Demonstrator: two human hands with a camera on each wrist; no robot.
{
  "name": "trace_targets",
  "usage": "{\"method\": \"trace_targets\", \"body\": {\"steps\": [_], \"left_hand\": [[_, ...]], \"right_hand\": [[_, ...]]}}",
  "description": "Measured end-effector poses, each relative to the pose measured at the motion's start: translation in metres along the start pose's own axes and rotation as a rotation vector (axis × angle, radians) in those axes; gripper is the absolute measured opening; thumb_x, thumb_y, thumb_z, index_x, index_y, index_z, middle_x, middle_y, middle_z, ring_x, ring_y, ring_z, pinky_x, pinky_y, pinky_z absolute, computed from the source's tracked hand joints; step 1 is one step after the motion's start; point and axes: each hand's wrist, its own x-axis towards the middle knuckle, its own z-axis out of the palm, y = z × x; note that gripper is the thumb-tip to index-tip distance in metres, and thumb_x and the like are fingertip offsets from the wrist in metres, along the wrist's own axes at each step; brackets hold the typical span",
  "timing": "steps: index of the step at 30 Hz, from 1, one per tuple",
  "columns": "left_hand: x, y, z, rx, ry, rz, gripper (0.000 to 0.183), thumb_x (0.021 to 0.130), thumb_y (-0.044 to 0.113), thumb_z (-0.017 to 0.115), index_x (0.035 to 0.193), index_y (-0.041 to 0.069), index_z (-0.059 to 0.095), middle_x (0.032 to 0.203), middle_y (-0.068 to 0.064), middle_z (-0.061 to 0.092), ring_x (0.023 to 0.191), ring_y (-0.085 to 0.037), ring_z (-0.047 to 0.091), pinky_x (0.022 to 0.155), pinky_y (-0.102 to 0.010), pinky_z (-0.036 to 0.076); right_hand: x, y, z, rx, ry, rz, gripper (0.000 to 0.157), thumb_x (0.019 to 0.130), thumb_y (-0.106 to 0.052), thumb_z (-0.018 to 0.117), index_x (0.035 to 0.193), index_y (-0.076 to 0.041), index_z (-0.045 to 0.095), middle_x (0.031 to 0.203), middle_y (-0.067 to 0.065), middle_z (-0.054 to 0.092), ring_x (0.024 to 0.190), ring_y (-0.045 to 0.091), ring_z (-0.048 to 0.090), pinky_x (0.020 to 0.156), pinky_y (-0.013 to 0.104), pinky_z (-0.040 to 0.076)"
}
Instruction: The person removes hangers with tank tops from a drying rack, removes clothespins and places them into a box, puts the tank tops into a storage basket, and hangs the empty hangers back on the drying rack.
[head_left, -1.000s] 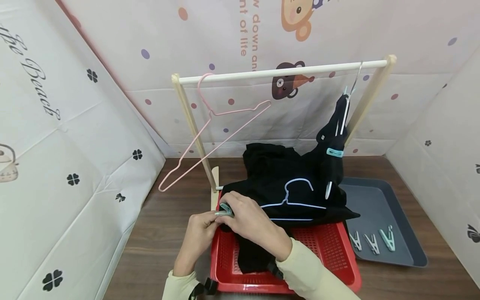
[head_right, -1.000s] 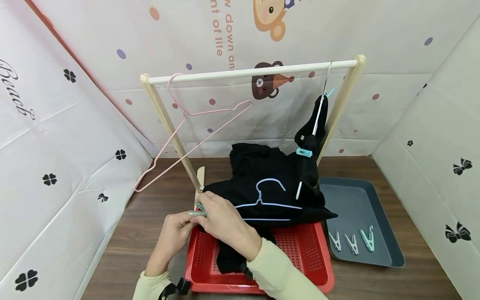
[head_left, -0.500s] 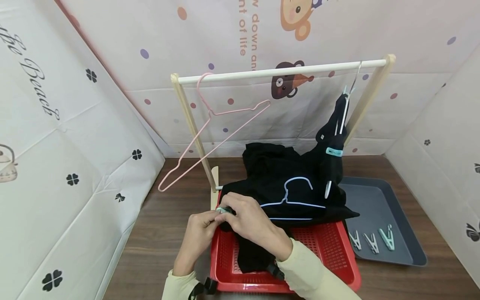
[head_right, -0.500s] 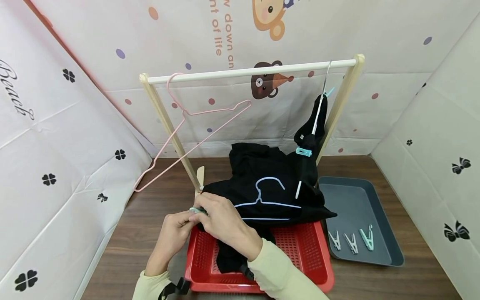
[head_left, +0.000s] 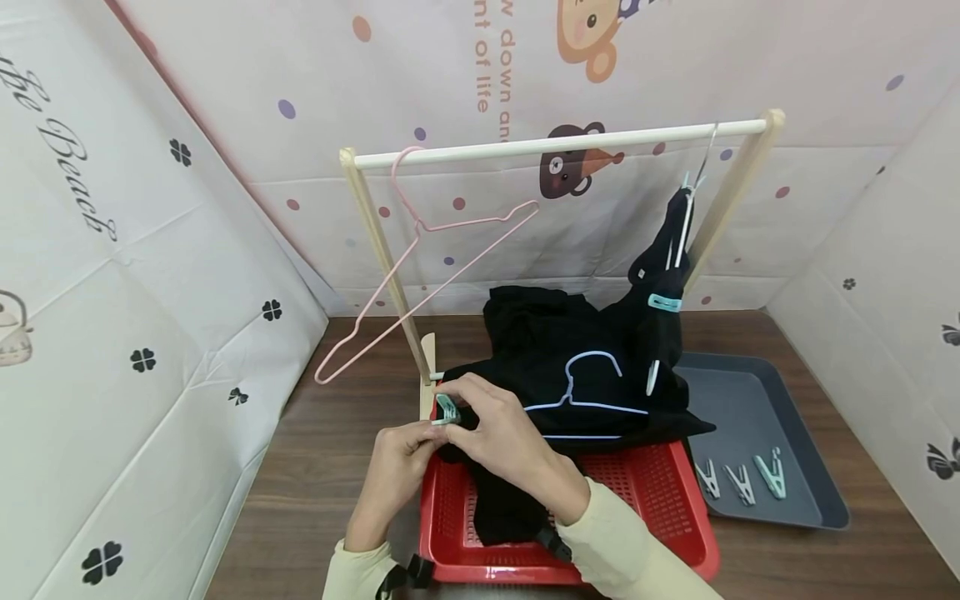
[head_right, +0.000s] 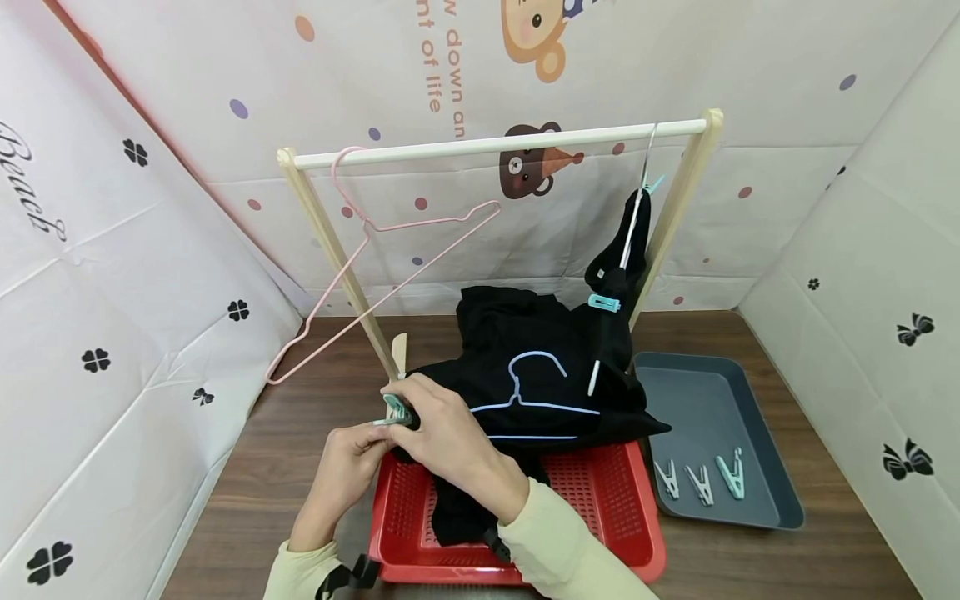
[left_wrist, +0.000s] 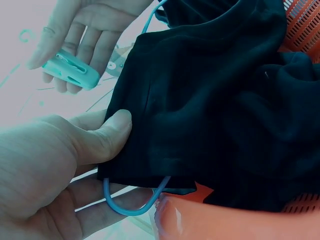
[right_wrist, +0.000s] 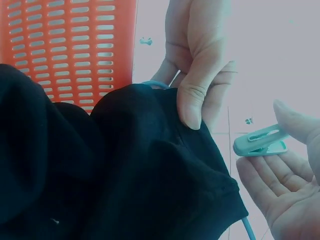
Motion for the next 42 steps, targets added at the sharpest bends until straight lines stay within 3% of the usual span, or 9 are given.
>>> {"method": "trace_targets", "body": {"steps": [6,12,20,31,37,42], "left_hand": [[0.0,0.0,-0.001,0.0,-0.021,-0.012,0.024,0.085,-0.01,0.082,0.093,0.013,0.084,0.085,0.005,0.077,0.072,-0.002,0.062,0.065,-0.022,0.055],[0.001,0.002,-0.001,0.011,-0.049,-0.067,0.024,0.087,-0.009,0.08,0.104,0.008,0.085,0.102,-0.003,0.081,0.087,-0.012,0.075,0.075,-0.032,0.062],[0.002,0.003,0.0,0.015,-0.045,-0.075,0.023,0.085,-0.006,0.084,0.102,0.01,0.086,0.1,-0.002,0.081,0.085,-0.009,0.073,0.073,-0.031,0.062],[0.002,0.004,0.0,0.014,-0.035,-0.057,0.024,0.084,-0.006,0.084,0.101,0.011,0.086,0.1,-0.001,0.081,0.09,-0.01,0.076,0.077,-0.035,0.063],[0.002,0.003,0.0,0.012,-0.034,-0.051,0.025,0.084,-0.006,0.085,0.101,0.011,0.086,0.1,-0.001,0.081,0.091,-0.01,0.075,0.077,-0.036,0.063],[0.002,0.003,0.001,0.009,-0.031,-0.054,0.024,0.084,-0.006,0.085,0.101,0.011,0.086,0.101,-0.001,0.081,0.093,-0.011,0.076,0.079,-0.038,0.063]], "right_hand": [[-0.004,-0.003,-0.007,0.019,0.01,0.0,0.041,0.089,-0.003,0.087,0.126,-0.003,0.068,0.119,0.007,0.07,0.1,0.018,0.07,0.086,0.037,0.062],[-0.011,-0.01,-0.02,-0.014,0.027,0.009,0.046,0.088,-0.014,0.09,0.129,-0.007,0.069,0.118,0.003,0.071,0.1,0.012,0.069,0.087,0.035,0.061],[-0.027,-0.021,-0.044,-0.043,0.082,-0.019,0.055,0.083,-0.013,0.094,0.132,-0.012,0.069,0.118,-0.001,0.071,0.102,0.01,0.069,0.09,0.037,0.061],[-0.055,-0.032,-0.083,-0.091,0.228,0.061,0.066,0.076,0.0,0.095,0.134,-0.018,0.07,0.117,-0.004,0.071,0.099,0.014,0.071,0.092,0.022,0.055],[-0.07,-0.032,-0.107,-0.168,0.293,0.17,0.064,0.074,0.003,0.096,0.132,-0.014,0.072,0.116,-0.004,0.072,0.102,0.008,0.071,0.094,0.016,0.051],[-0.077,-0.032,-0.127,-0.234,0.369,0.213,0.067,0.071,0.008,0.095,0.131,-0.013,0.073,0.115,-0.002,0.074,0.103,0.002,0.071,0.097,0.014,0.049]]}}
